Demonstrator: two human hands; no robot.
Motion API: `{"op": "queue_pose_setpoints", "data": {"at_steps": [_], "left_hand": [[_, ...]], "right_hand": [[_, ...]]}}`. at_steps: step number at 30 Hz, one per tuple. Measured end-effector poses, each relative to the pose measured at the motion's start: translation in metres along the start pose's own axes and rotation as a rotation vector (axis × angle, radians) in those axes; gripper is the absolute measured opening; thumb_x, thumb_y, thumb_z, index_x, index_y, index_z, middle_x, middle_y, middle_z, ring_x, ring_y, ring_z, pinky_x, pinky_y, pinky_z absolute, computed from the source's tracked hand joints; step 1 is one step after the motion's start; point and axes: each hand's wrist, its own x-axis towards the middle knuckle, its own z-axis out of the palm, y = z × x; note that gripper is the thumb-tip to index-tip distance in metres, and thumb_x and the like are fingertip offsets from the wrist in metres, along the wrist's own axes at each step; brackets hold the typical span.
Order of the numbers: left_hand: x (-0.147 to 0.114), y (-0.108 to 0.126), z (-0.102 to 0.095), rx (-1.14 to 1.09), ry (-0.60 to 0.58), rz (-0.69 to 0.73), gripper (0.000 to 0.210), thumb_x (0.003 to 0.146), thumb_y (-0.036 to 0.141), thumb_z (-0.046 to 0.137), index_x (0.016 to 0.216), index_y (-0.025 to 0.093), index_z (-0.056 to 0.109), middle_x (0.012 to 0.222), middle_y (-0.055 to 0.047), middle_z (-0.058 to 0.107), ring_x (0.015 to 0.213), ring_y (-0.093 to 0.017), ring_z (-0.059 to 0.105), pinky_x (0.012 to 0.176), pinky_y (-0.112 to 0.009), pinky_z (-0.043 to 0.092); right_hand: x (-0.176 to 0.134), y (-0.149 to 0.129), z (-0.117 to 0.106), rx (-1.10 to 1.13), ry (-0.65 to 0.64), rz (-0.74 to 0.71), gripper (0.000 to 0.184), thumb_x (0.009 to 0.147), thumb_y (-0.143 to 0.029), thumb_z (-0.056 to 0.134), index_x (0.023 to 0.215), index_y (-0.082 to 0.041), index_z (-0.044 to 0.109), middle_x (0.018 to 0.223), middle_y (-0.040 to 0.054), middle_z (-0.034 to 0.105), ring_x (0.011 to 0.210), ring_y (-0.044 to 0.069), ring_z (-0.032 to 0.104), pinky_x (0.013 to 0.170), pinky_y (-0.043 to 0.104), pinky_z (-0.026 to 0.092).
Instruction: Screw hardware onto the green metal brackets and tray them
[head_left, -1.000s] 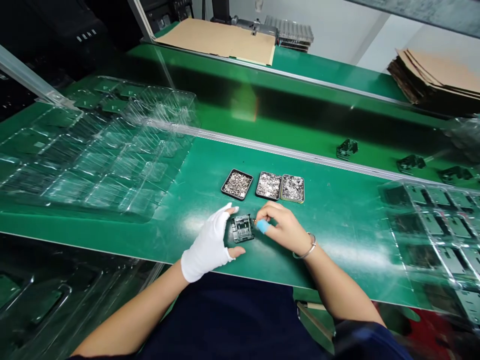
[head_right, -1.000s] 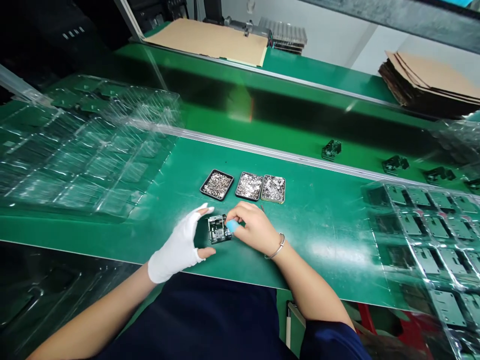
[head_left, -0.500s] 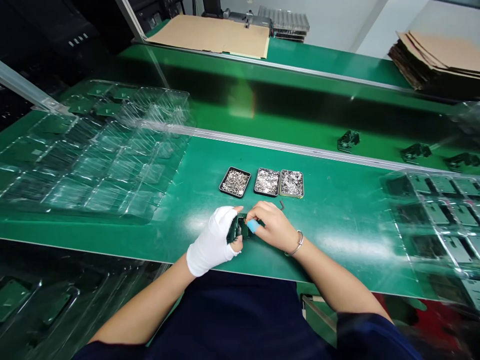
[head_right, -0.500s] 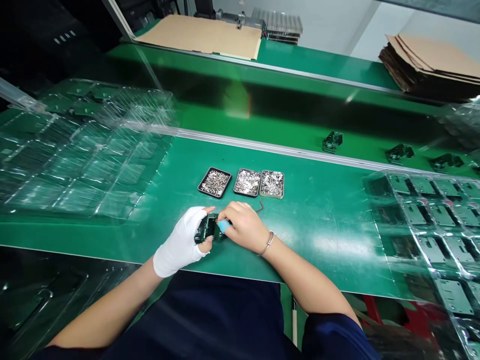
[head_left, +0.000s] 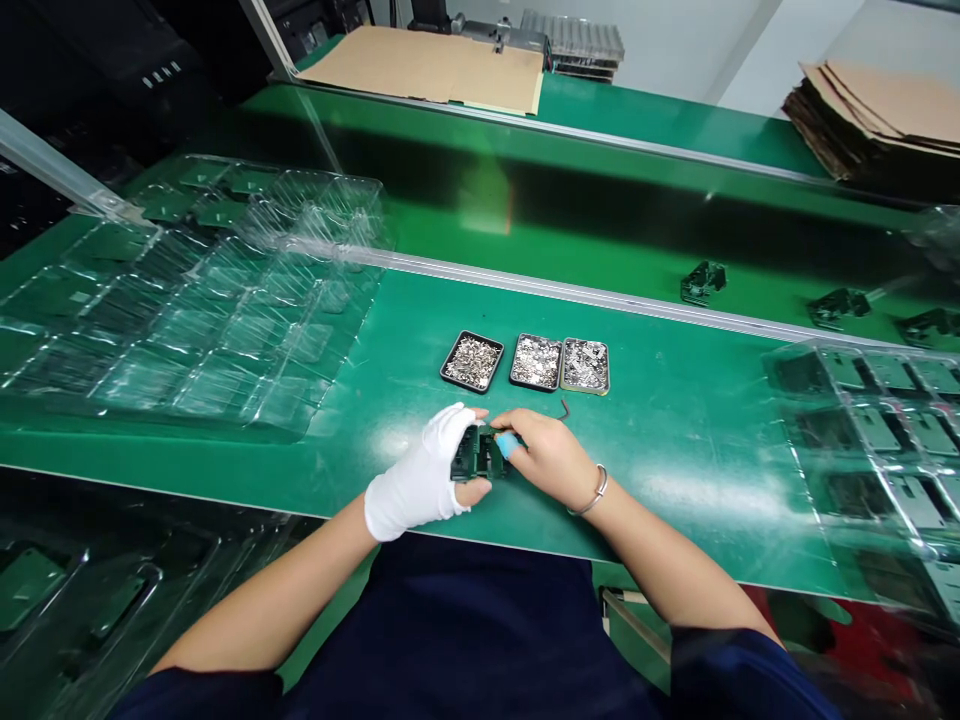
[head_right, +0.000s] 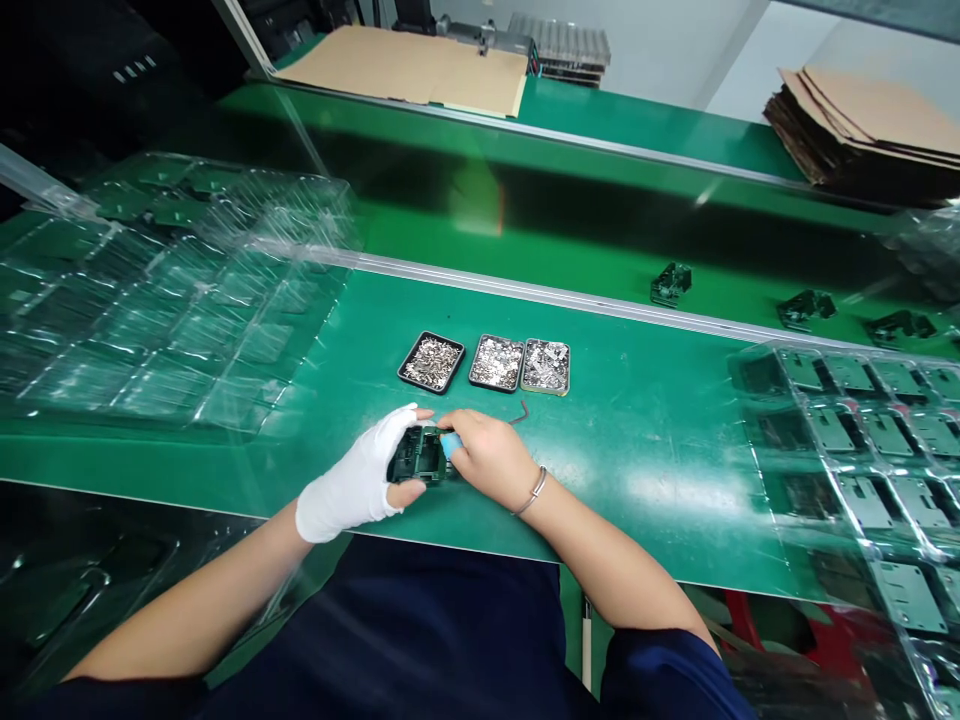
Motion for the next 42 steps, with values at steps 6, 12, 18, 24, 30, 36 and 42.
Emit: {"op": "queue_pose_setpoints", "data": {"at_steps": [6,12,18,24,30,36,42], "left_hand": [[0.019,0.011,-0.014,0.326,-0.151,-0.042,0.016,0.085,0.018,0.044,0.077,0.019,0.057,0.069,-0.001,0.060,0.067,-0.017,0.058,0.102,-0.047,0.038],[0.022,0.015,-0.009,0.408,-0.114,-0.032,0.017,0.081,0.015,0.045,0.069,0.020,0.057,0.062,0.001,0.058,0.061,-0.017,0.057,0.103,-0.046,0.038],[0.014,0.001,-0.016,0.066,-0.009,-0.188,0.037,0.085,0.036,0.050,0.118,0.018,0.051,0.116,-0.010,0.061,0.108,-0.025,0.058,0.098,-0.043,0.044],[-0.011,-0.008,0.000,0.089,0.032,-0.189,0.066,0.072,0.039,0.067,0.127,0.013,0.040,0.125,-0.016,0.054,0.117,-0.032,0.052,0.098,-0.047,0.044],[-0.013,-0.013,0.009,0.071,0.057,-0.143,0.054,0.072,0.031,0.063,0.120,0.016,0.045,0.115,-0.014,0.056,0.109,-0.031,0.055,0.093,-0.047,0.047],[-0.020,-0.015,0.007,0.056,0.000,-0.125,0.054,0.076,0.026,0.054,0.126,0.015,0.039,0.125,-0.016,0.052,0.120,-0.031,0.049,0.102,-0.050,0.041],[-0.021,-0.015,0.008,0.091,0.000,-0.103,0.054,0.076,0.025,0.053,0.127,0.014,0.038,0.121,-0.015,0.056,0.117,-0.032,0.052,0.104,-0.053,0.038]], "right_hand": [[-0.001,-0.006,0.006,-0.164,-0.081,-0.064,0.025,0.078,-0.004,0.043,0.096,-0.016,0.054,0.094,0.0092,0.063,0.090,0.021,0.059,0.079,0.033,0.048],[0.003,-0.015,0.007,-0.258,-0.108,-0.045,0.017,0.078,-0.006,0.043,0.087,-0.017,0.051,0.085,0.0090,0.060,0.081,0.023,0.056,0.073,0.033,0.046],[0.009,0.002,-0.004,-0.214,-0.048,0.228,0.019,0.083,-0.008,0.045,0.095,-0.017,0.057,0.088,0.0054,0.066,0.079,0.018,0.061,0.069,0.026,0.043],[0.005,0.024,-0.018,-0.231,-0.164,0.277,0.027,0.083,-0.006,0.044,0.104,-0.015,0.060,0.096,0.0070,0.067,0.089,0.019,0.060,0.079,0.028,0.043],[-0.010,0.037,-0.028,-0.316,-0.308,0.054,0.029,0.071,0.001,0.047,0.090,-0.016,0.060,0.097,0.0084,0.060,0.090,0.022,0.051,0.083,0.034,0.042],[-0.016,0.043,-0.009,-0.070,-0.215,0.041,0.038,0.072,0.003,0.041,0.101,-0.018,0.054,0.096,0.0057,0.060,0.089,0.018,0.056,0.081,0.028,0.045],[-0.013,0.039,-0.001,-0.110,-0.224,0.016,0.041,0.073,0.003,0.044,0.102,-0.022,0.057,0.105,0.0032,0.060,0.098,0.016,0.058,0.079,0.023,0.046]]}}
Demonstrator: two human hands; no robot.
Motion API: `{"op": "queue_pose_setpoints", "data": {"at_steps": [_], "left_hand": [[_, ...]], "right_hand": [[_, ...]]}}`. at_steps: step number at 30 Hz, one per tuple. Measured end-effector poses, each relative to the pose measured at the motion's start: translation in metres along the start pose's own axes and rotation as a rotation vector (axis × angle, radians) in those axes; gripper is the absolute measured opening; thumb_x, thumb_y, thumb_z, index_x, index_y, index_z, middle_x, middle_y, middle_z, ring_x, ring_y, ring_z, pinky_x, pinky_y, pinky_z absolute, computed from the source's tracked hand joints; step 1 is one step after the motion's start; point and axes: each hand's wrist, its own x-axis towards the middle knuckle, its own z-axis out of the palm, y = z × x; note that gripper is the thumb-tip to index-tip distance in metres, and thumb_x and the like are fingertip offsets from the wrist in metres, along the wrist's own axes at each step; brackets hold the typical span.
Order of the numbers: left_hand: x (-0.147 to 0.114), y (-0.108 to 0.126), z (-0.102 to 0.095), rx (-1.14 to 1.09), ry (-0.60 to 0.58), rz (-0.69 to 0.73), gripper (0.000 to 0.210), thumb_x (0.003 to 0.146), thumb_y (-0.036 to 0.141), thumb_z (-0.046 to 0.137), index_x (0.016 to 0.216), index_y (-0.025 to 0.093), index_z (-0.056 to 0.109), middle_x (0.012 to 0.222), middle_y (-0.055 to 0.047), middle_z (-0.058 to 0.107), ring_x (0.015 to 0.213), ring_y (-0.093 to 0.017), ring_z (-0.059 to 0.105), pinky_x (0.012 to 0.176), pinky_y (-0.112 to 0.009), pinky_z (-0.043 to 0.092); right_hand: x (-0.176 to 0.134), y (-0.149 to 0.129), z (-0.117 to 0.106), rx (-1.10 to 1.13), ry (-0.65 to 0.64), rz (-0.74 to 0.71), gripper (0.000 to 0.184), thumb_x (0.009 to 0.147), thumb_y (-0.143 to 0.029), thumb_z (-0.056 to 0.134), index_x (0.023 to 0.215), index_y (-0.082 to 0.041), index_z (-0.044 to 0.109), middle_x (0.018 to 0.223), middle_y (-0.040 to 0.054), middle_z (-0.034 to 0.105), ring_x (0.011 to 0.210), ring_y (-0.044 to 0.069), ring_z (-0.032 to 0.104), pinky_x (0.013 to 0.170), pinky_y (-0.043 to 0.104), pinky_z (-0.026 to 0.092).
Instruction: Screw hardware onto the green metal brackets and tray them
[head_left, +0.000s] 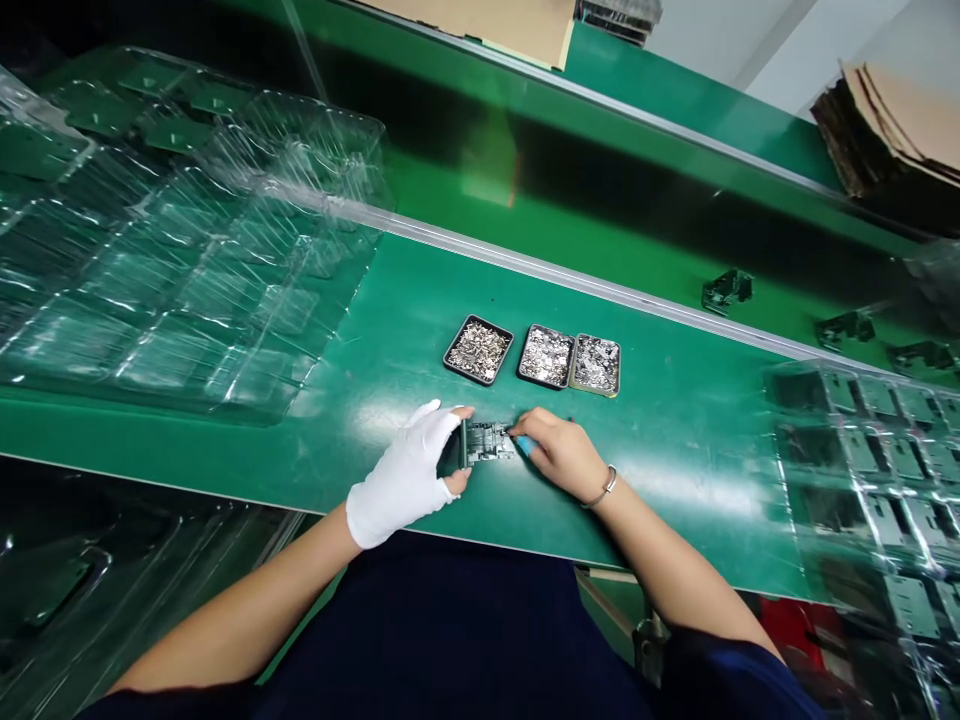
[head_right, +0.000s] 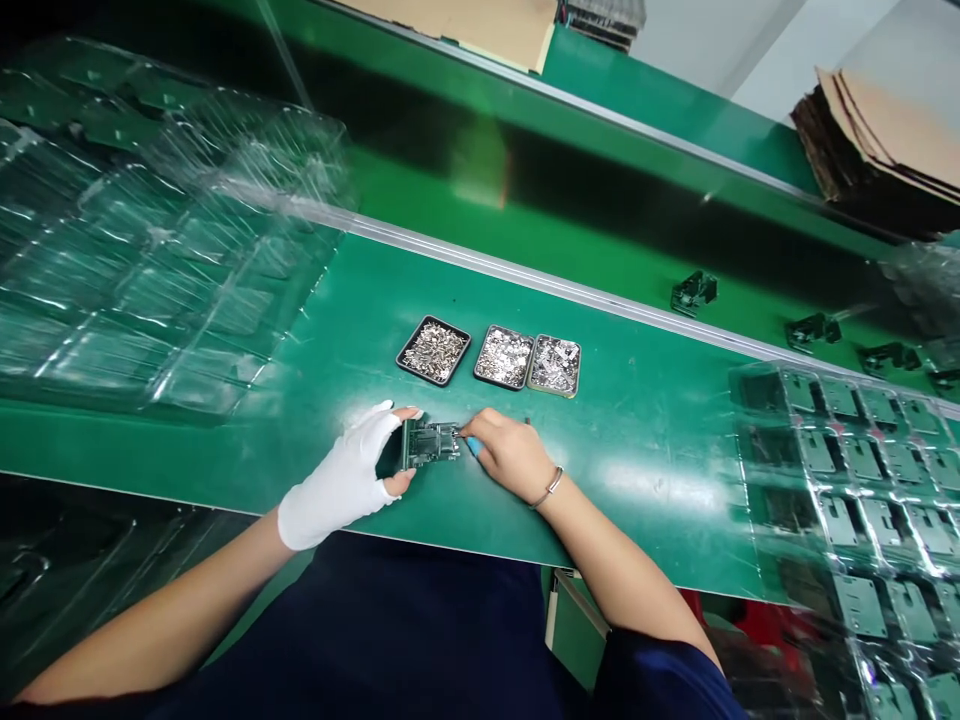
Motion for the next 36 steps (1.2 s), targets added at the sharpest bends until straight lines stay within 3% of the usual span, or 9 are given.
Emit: {"op": "queue_pose_setpoints", "data": {"at_steps": [7,13,20,22,26,28,31,33,36], "left_hand": [[-0.002,-0.002,0.000,0.033,0.003,0.017,0.055,0.077,0.025,0.053,0.128,0.013,0.037,0.122,-0.015,0.056,0.117,-0.032,0.051,0.104,-0.053,0.039],[-0.002,-0.003,0.001,0.029,-0.013,0.002,0.054,0.078,0.025,0.054,0.128,0.012,0.039,0.121,-0.015,0.056,0.116,-0.031,0.052,0.103,-0.052,0.040],[-0.003,-0.005,0.001,-0.026,-0.022,-0.028,0.054,0.079,0.028,0.055,0.129,0.014,0.040,0.123,-0.015,0.055,0.119,-0.032,0.050,0.103,-0.052,0.039],[-0.004,-0.006,0.002,-0.034,-0.018,-0.047,0.053,0.078,0.029,0.056,0.128,0.015,0.041,0.122,-0.014,0.056,0.119,-0.032,0.050,0.102,-0.051,0.042],[-0.003,-0.004,0.004,-0.050,0.071,-0.014,0.048,0.079,0.026,0.057,0.123,0.017,0.042,0.121,-0.013,0.058,0.119,-0.030,0.051,0.101,-0.048,0.043],[-0.002,-0.003,0.005,-0.071,0.136,0.054,0.045,0.080,0.024,0.056,0.121,0.017,0.041,0.124,-0.014,0.056,0.119,-0.028,0.053,0.103,-0.048,0.042],[-0.004,-0.003,0.006,-0.084,0.159,0.111,0.051,0.082,0.028,0.056,0.128,0.018,0.036,0.130,-0.015,0.052,0.123,-0.029,0.049,0.104,-0.048,0.041],[-0.006,-0.004,0.005,-0.077,0.120,0.124,0.065,0.082,0.038,0.056,0.137,0.016,0.029,0.135,-0.017,0.048,0.128,-0.032,0.044,0.103,-0.049,0.041],[-0.005,-0.007,0.003,-0.046,0.080,0.154,0.084,0.080,0.054,0.055,0.145,0.014,0.017,0.141,-0.020,0.040,0.130,-0.035,0.040,0.103,-0.050,0.040]], "right_hand": [[0.004,-0.017,0.000,-0.179,-0.089,0.109,0.031,0.078,-0.001,0.045,0.100,-0.018,0.059,0.095,0.0056,0.061,0.085,0.018,0.061,0.067,0.024,0.046],[-0.002,-0.009,-0.006,0.049,-0.075,0.057,0.038,0.075,0.002,0.047,0.102,-0.022,0.059,0.107,0.0020,0.061,0.094,0.015,0.060,0.077,0.023,0.047],[0.000,-0.026,-0.007,-0.215,-0.180,0.128,0.026,0.079,-0.004,0.048,0.097,-0.018,0.061,0.092,0.0064,0.063,0.083,0.019,0.061,0.065,0.025,0.046],[0.000,-0.022,-0.009,-0.137,-0.127,0.082,0.026,0.079,-0.004,0.049,0.098,-0.019,0.061,0.096,0.0060,0.064,0.086,0.019,0.061,0.070,0.027,0.047],[-0.004,-0.009,-0.010,0.128,0.179,0.007,0.019,0.086,-0.016,0.054,0.103,-0.020,0.062,0.111,0.0080,0.062,0.102,0.022,0.057,0.090,0.039,0.044],[-0.003,-0.009,-0.008,0.284,0.289,0.036,0.012,0.087,-0.023,0.056,0.098,-0.020,0.063,0.105,0.0079,0.063,0.099,0.021,0.058,0.089,0.039,0.045],[-0.001,-0.018,-0.008,0.475,0.358,0.065,0.006,0.085,-0.025,0.059,0.084,-0.019,0.059,0.091,0.0051,0.063,0.086,0.017,0.061,0.082,0.034,0.049],[0.000,-0.028,-0.009,0.443,0.361,0.022,0.006,0.084,-0.022,0.059,0.080,-0.020,0.056,0.088,0.0028,0.063,0.085,0.015,0.061,0.093,0.039,0.045],[-0.002,-0.044,-0.007,0.116,0.305,-0.148,0.002,0.084,-0.018,0.056,0.085,-0.019,0.055,0.093,0.0029,0.064,0.090,0.017,0.059,0.109,0.054,0.023]]}}
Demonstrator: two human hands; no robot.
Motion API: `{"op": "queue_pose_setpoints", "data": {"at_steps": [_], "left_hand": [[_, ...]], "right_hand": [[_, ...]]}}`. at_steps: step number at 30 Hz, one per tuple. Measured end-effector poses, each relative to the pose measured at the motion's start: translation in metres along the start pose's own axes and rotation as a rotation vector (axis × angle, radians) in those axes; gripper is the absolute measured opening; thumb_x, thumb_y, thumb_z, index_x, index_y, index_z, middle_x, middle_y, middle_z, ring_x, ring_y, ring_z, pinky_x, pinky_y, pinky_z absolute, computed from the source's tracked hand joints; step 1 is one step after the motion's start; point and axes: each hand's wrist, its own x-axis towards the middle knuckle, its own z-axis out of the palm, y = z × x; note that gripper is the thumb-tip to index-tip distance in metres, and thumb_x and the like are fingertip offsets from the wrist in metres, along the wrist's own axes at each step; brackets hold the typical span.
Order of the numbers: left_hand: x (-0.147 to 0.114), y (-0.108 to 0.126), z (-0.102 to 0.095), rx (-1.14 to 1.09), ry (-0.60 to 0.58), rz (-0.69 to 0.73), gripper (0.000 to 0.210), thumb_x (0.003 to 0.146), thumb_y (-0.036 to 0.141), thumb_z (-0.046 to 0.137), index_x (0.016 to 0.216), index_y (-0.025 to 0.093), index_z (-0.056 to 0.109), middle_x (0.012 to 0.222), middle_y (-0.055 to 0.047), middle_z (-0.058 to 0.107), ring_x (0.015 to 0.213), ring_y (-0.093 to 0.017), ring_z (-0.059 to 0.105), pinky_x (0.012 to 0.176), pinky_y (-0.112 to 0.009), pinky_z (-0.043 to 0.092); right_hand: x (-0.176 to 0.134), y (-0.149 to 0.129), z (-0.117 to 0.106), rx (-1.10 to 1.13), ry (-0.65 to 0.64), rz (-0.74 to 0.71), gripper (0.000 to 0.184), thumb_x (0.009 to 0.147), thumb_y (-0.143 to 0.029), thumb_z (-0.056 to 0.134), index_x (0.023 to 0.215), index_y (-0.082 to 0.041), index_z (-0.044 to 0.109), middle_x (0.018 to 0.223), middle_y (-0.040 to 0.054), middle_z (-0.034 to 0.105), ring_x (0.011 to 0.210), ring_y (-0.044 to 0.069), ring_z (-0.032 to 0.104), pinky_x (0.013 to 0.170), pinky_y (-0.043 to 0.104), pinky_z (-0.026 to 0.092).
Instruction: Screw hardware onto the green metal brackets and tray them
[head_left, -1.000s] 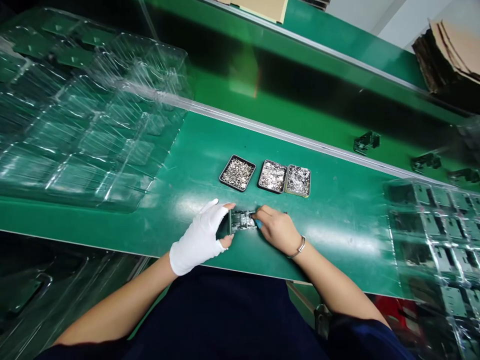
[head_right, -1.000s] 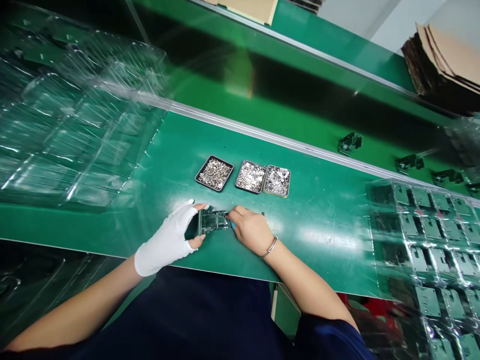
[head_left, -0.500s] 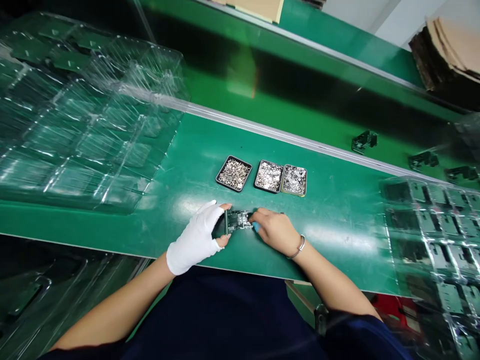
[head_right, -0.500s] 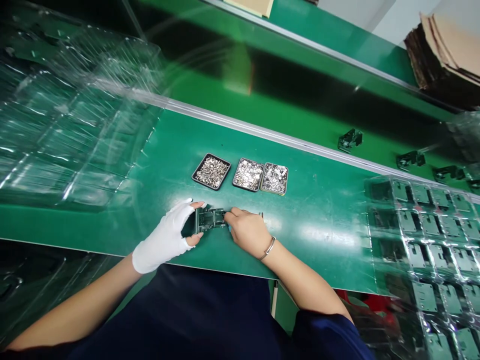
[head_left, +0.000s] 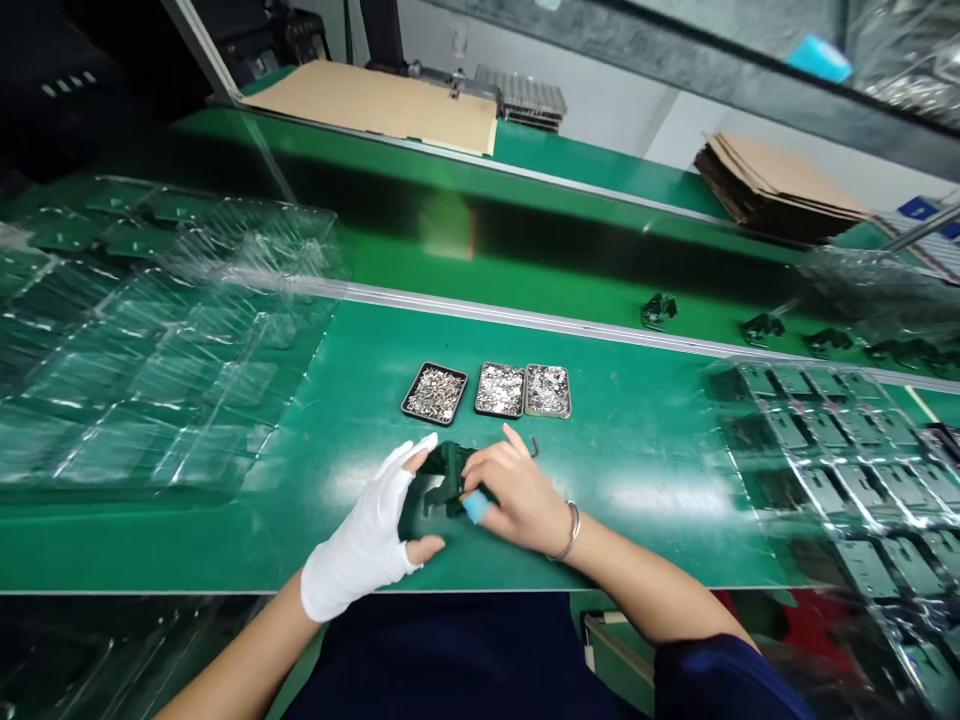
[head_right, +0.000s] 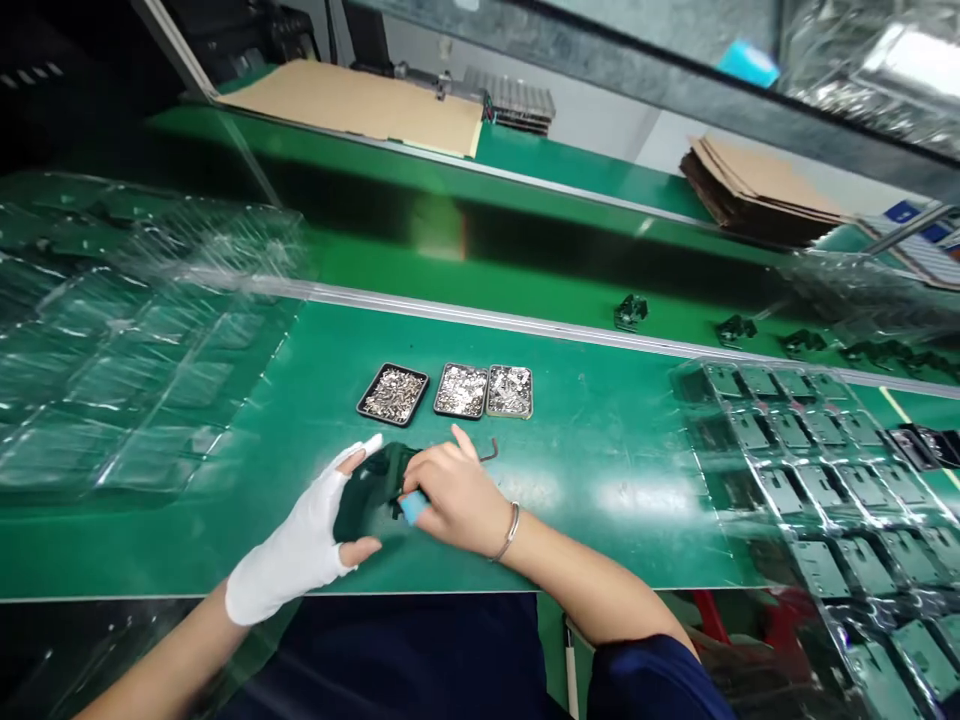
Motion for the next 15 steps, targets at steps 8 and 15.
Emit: {"op": "queue_pose_setpoints", "data": {"at_steps": [8,15], "left_hand": [[0.023,0.002,-0.004,0.190,-0.061,0.134,0.059,0.085,0.041,0.053,0.137,0.019,0.033,0.125,-0.014,0.058,0.117,-0.031,0.054,0.100,-0.048,0.043],[0.028,0.004,-0.008,0.092,-0.111,0.114,0.063,0.083,0.041,0.056,0.137,0.016,0.034,0.134,-0.016,0.050,0.123,-0.030,0.049,0.101,-0.046,0.044]], "right_hand": [[0.012,0.021,-0.026,-0.371,-0.131,-0.177,0.016,0.086,-0.016,0.051,0.098,-0.022,0.060,0.100,0.0035,0.063,0.099,0.019,0.053,0.109,0.050,0.022],[0.012,0.099,-0.075,-0.625,-0.038,0.349,0.030,0.075,0.001,0.047,0.089,-0.018,0.065,0.096,0.0086,0.061,0.091,0.022,0.051,0.086,0.035,0.037]]}}
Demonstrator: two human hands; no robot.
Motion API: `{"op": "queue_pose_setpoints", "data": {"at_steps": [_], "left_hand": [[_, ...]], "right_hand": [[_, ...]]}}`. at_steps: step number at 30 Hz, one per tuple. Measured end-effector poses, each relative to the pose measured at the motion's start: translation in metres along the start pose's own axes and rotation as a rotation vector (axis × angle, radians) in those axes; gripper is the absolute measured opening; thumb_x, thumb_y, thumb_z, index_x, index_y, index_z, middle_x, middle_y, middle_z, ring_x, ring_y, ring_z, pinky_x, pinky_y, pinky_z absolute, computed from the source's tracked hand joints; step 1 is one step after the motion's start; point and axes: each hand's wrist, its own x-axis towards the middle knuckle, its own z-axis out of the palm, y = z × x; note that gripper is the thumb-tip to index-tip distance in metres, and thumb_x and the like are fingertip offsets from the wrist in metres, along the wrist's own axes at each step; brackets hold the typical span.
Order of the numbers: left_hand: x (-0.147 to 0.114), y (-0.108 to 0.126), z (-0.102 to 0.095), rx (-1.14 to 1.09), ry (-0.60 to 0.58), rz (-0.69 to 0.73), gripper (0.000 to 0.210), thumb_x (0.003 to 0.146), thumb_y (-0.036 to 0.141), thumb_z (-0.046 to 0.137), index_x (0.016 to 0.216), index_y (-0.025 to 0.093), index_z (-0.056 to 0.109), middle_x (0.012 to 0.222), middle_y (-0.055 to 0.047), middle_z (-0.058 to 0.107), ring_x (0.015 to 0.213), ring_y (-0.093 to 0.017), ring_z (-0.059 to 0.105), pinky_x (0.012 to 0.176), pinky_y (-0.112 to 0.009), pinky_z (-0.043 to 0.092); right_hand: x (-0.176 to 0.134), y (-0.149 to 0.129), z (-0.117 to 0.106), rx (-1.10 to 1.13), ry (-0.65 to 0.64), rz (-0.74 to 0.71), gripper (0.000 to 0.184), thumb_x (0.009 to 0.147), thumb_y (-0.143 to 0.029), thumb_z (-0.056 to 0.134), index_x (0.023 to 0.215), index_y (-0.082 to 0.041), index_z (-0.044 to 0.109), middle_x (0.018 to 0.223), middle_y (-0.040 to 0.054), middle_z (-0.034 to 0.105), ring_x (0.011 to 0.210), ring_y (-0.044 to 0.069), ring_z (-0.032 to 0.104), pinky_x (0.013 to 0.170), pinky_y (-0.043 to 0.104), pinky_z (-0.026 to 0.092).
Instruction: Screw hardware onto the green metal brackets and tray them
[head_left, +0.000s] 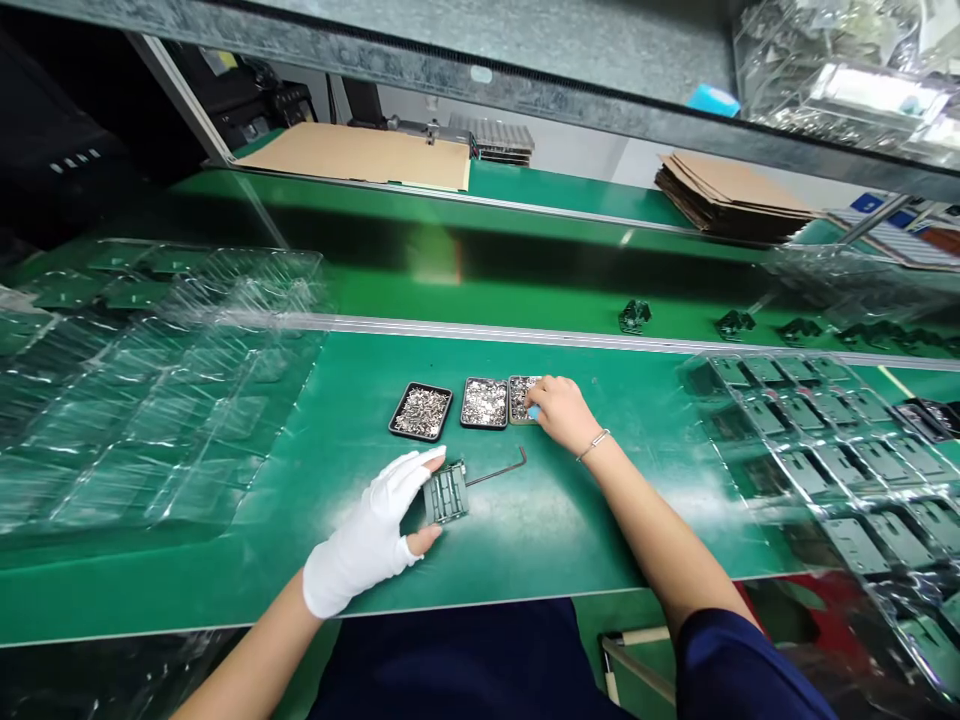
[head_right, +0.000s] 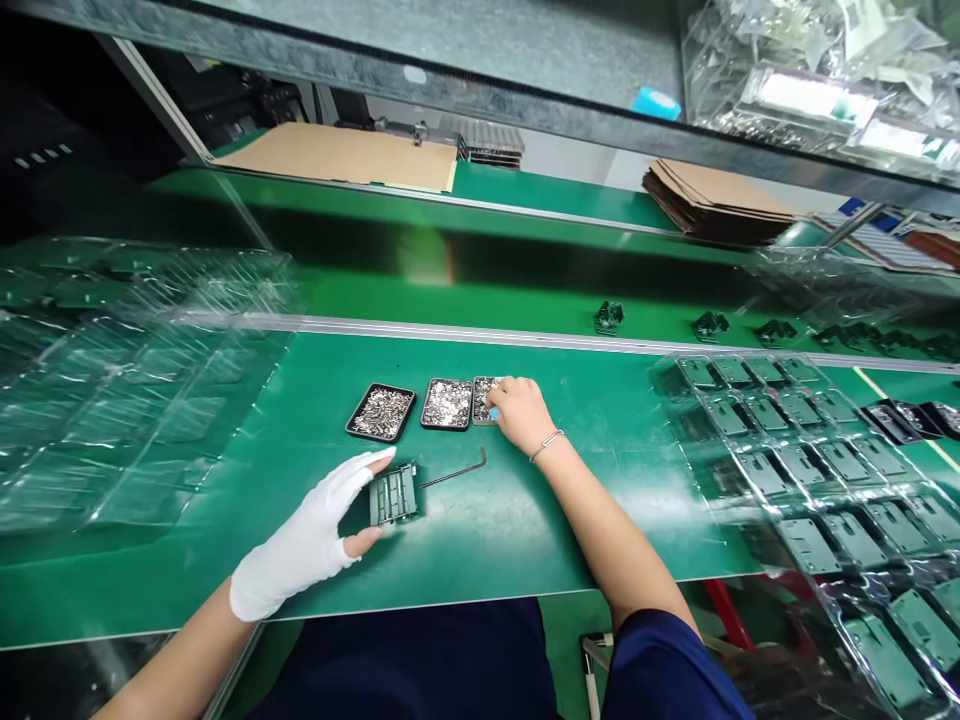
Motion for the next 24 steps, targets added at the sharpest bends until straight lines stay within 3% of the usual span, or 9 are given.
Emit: {"op": "queue_pose_setpoints", "data": {"at_steps": [5,9,12,15,17,19,24], "left_hand": [[0.002,-0.002,-0.006,-0.040,0.165,-0.087,0.044,0.089,0.033,0.050,0.129,0.018,0.044,0.128,-0.013,0.056,0.117,-0.025,0.055,0.098,-0.041,0.047],[0.017,0.009,-0.018,-0.039,0.246,-0.164,0.022,0.090,0.027,0.048,0.105,0.017,0.059,0.103,-0.008,0.066,0.096,-0.019,0.063,0.086,-0.033,0.050],[0.031,0.027,-0.024,-0.113,0.222,-0.186,0.022,0.092,0.029,0.046,0.081,0.017,0.061,0.080,-0.004,0.065,0.075,-0.015,0.062,0.070,-0.026,0.049],[0.040,0.042,-0.024,-0.185,0.086,-0.131,0.033,0.093,0.035,0.042,0.070,0.017,0.058,0.068,-0.001,0.059,0.064,-0.013,0.056,0.060,-0.025,0.044],[0.040,0.046,-0.022,-0.207,0.031,-0.093,0.038,0.095,0.034,0.038,0.065,0.018,0.054,0.063,0.000,0.056,0.060,-0.012,0.052,0.057,-0.024,0.041],[0.037,0.046,-0.020,-0.180,0.040,-0.058,0.040,0.096,0.031,0.036,0.062,0.018,0.052,0.061,0.001,0.055,0.057,-0.012,0.051,0.056,-0.024,0.039],[0.021,0.040,-0.017,0.186,0.217,0.083,0.032,0.092,0.023,0.040,0.065,0.018,0.056,0.062,-0.001,0.059,0.058,-0.014,0.053,0.057,-0.028,0.037]], "right_hand": [[-0.003,0.003,0.009,0.141,0.107,0.022,0.020,0.081,-0.005,0.046,0.088,-0.017,0.061,0.091,0.0061,0.063,0.085,0.020,0.053,0.084,0.034,0.038],[-0.010,-0.012,-0.003,0.422,0.218,0.042,0.013,0.085,-0.013,0.046,0.085,-0.019,0.057,0.081,0.0030,0.064,0.076,0.018,0.056,0.073,0.030,0.044],[-0.024,-0.044,-0.013,0.525,0.299,-0.211,0.011,0.089,-0.018,0.046,0.088,-0.021,0.057,0.085,0.0031,0.065,0.082,0.017,0.059,0.079,0.032,0.047],[-0.040,-0.078,-0.016,0.534,0.339,-0.565,0.017,0.091,-0.017,0.041,0.100,-0.022,0.053,0.090,0.0042,0.066,0.085,0.016,0.060,0.092,0.037,0.046],[-0.048,-0.093,-0.014,0.548,0.353,-0.686,0.024,0.090,-0.012,0.037,0.108,-0.021,0.050,0.094,0.0062,0.066,0.087,0.016,0.060,0.094,0.040,0.046],[-0.052,-0.101,-0.012,0.626,0.326,-0.651,0.025,0.090,-0.013,0.038,0.111,-0.021,0.049,0.096,0.0067,0.066,0.089,0.016,0.061,0.092,0.039,0.048],[-0.051,-0.112,-0.009,0.944,0.101,-0.329,0.007,0.091,-0.024,0.051,0.095,-0.022,0.056,0.088,0.0043,0.064,0.080,0.014,0.062,0.073,0.028,0.053]]}}
